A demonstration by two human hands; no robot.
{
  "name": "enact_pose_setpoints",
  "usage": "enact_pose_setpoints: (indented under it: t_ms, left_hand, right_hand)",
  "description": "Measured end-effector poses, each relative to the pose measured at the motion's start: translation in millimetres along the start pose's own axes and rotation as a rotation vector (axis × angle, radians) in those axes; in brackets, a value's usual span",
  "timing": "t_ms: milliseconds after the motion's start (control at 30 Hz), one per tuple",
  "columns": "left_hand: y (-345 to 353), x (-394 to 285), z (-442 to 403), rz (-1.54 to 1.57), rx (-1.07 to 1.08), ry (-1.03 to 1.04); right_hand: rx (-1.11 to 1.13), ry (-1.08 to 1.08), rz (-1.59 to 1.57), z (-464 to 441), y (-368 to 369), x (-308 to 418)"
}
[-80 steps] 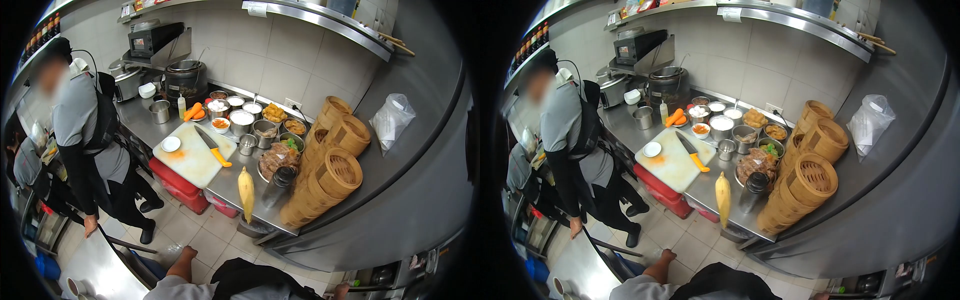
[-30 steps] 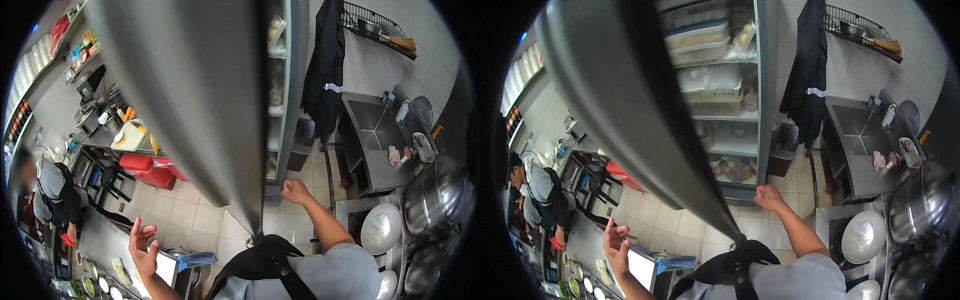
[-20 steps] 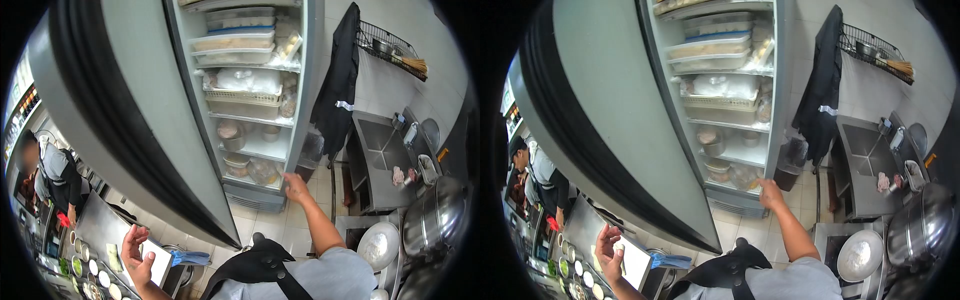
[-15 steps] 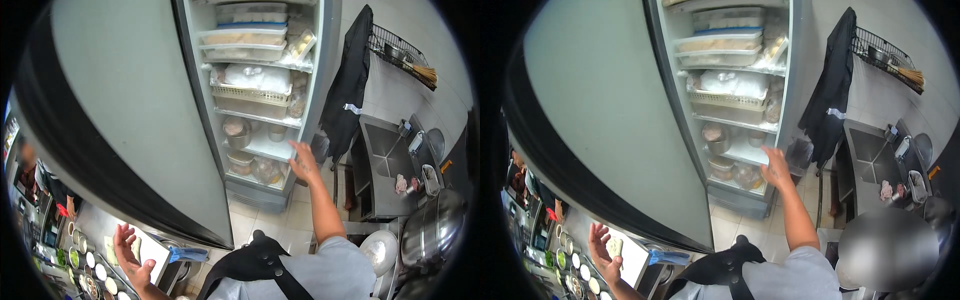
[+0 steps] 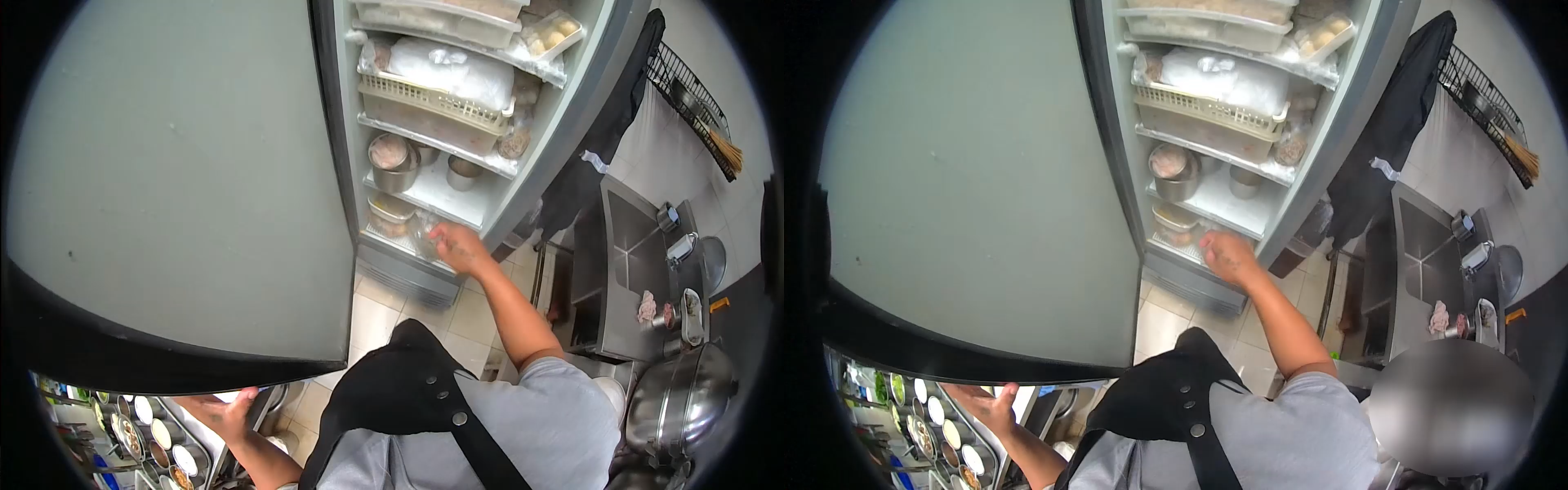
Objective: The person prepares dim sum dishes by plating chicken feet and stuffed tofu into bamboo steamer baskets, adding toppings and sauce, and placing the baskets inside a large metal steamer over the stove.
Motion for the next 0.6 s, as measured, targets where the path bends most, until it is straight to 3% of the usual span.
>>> enact_pose_setpoints:
  t_ms: [33,67,167,233,300,367,400,467,500,567,600]
  left_hand:
    - [-2,3,1,0.016,0.006,-0.022]
    - [-3,6,0,0.032,0.000,-0.040]
    - [-7,11,-4,0.106,-0.024,-0.078]
    - [-13,22,-4,0.185,0.020,-0.231]
    - [-7,20,-8,0.205,-0.009,-0.138]
    - [-15,25,-13,0.068,0.099,-0.048]
    - [-18,26,-12,0.072,0.148,-0.070]
    - [-5,1,-19,0.084,0.111,-0.015]
    - [-3,-10,-21,0.096,0.212,0.010]
    - [2,8,-1,0.096,0.298,0.195]
    - [6,-16,-10,0.086,0.421,0.316]
  right_hand:
    - [0.038,-0.027,0.037,3,16,-7]
    - [0.106,0.076,0.015,13,23,1]
    - [0.217,0.022,0.108,39,58,-12]
    - [0.396,-0.007,0.149,52,70,-12]
    - [0.552,-0.009,0.156,69,79,-5]
    - [0.672,-0.006,0.141,79,82,14]
    - [0.679,0.069,0.105,85,88,18]
    - [0.648,-0.031,0.119,102,123,-2]
    - [0.630,-0.093,0.132,108,136,-8]
    - [0.734,-0.017,0.097,118,145,2]
    - [0.793,0.042,0.048,118,145,12]
Point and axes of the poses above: each hand's wrist, its own z-axis away from the middle knuckle, its own y-axis out of the palm, x = y × z, the point moved 1 cm from there along -z, towards the middle knuckle, and after that the axes turned 1 degree about z, right-handed, at the moved point
